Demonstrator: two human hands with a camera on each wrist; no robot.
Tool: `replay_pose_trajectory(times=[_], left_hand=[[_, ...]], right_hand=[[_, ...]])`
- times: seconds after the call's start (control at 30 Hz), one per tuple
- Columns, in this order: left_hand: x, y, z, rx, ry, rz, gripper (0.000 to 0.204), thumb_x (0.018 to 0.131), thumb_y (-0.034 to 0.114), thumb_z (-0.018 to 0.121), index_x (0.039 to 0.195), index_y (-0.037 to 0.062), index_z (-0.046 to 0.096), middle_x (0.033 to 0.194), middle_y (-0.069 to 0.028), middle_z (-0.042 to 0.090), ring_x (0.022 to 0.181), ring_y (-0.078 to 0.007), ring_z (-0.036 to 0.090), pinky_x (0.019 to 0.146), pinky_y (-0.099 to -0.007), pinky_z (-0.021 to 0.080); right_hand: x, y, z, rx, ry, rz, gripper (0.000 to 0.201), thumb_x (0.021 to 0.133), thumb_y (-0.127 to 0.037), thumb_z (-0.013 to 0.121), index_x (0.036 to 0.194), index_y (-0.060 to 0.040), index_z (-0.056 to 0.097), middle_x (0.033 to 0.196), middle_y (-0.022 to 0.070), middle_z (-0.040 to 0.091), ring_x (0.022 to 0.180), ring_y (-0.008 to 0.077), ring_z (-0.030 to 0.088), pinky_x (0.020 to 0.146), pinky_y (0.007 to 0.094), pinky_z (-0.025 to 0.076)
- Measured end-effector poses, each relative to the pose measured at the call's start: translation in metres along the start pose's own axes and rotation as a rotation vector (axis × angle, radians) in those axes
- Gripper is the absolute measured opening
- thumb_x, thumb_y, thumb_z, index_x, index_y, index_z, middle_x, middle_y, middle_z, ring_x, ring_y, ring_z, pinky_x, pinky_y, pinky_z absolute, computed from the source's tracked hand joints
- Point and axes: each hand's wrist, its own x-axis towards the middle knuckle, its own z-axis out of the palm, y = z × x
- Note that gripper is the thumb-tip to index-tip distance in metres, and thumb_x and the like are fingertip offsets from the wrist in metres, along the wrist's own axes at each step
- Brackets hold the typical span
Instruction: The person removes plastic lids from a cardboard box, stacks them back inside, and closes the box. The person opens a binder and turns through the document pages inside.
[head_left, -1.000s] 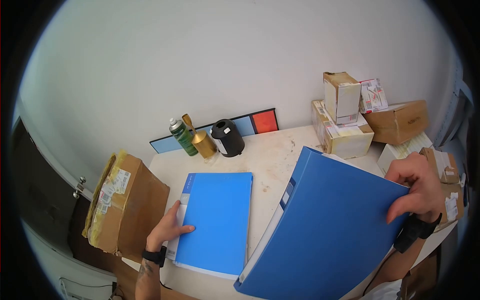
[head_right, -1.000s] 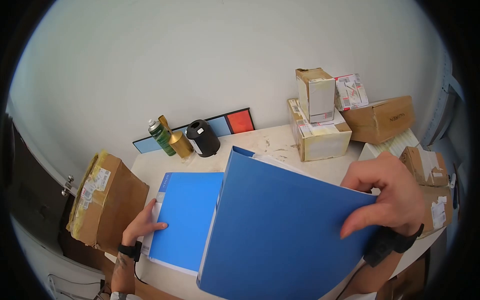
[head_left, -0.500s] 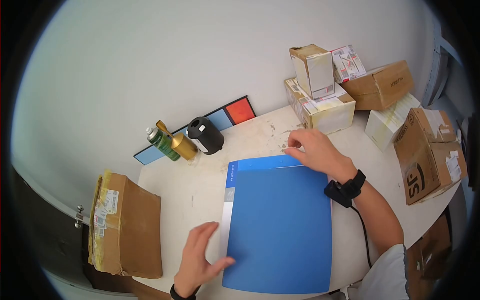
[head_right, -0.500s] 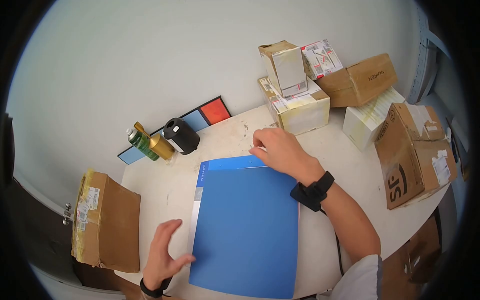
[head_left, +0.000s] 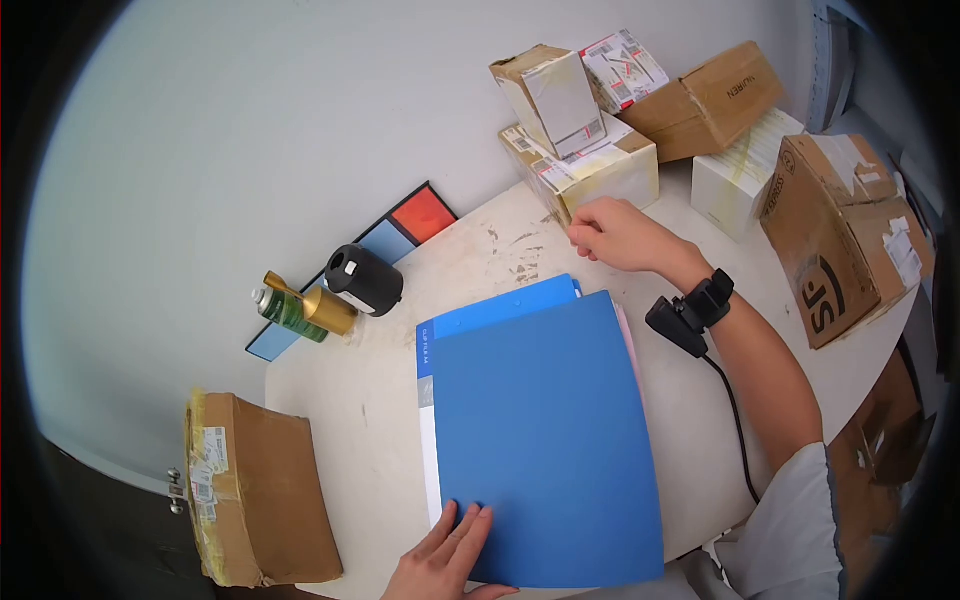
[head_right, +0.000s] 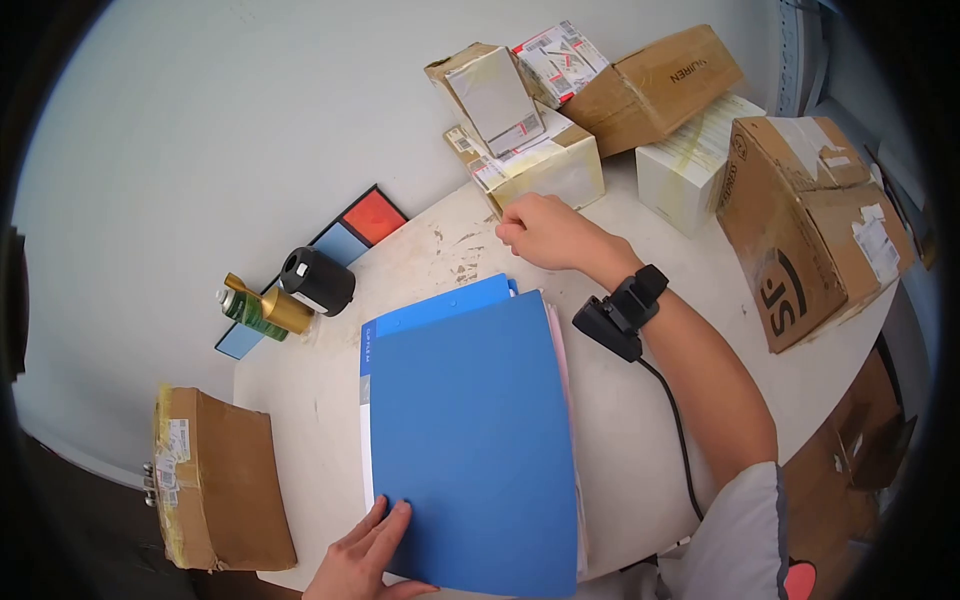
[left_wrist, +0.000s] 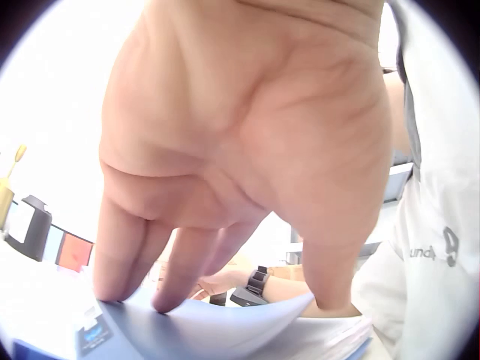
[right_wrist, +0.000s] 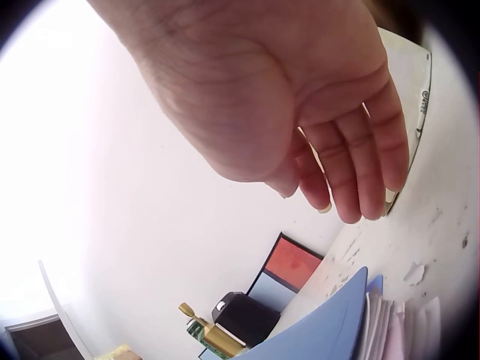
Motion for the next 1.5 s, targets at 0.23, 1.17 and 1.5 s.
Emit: replay_pose_trajectory(times=[0.23,1.17,1.5], left_hand=[[-0.094,-0.044,0.069,-0.319,1.102,-0.507,0.070,0.100,0.013,0.065,0.154,-0.0062,0.025,0.137,-0.0227,0.054,0.113,-0.0303,0.059,0.099,-0.0434,0.051],[-0.010,-0.035,0.052,-0.473,1.194,-0.600,0.053,0.100,0.005,0.062,0.148,-0.0027,0.041,0.068,0.0007,0.052,0.059,-0.0060,0.036,0.051,-0.0250,0.029],[0.008,0.022,0.025,-0.185,0.403,0.048,0.061,0.076,0.012,0.086,0.131,-0.0004,0.061,0.113,-0.0222,0.067,0.103,-0.0424,0.066,0.085,-0.0478,0.055]], right_hand=[[0.002,0.002,-0.003,0.020,-0.075,0.131,0.037,0.103,-0.027,0.049,0.093,0.0045,0.066,0.083,0.0114,0.069,0.072,0.0174,0.068,0.067,0.0328,0.055],[-0.005,0.037,-0.005,0.364,-0.198,0.273,0.028,0.103,-0.024,0.055,0.103,0.0021,0.063,0.086,0.0109,0.068,0.069,0.0188,0.073,0.059,0.0287,0.059],[0.000,0.035,-0.003,0.337,-0.219,0.296,0.025,0.103,-0.024,0.057,0.100,0.0005,0.061,0.084,0.0102,0.068,0.067,0.0196,0.073,0.057,0.0289,0.059]])
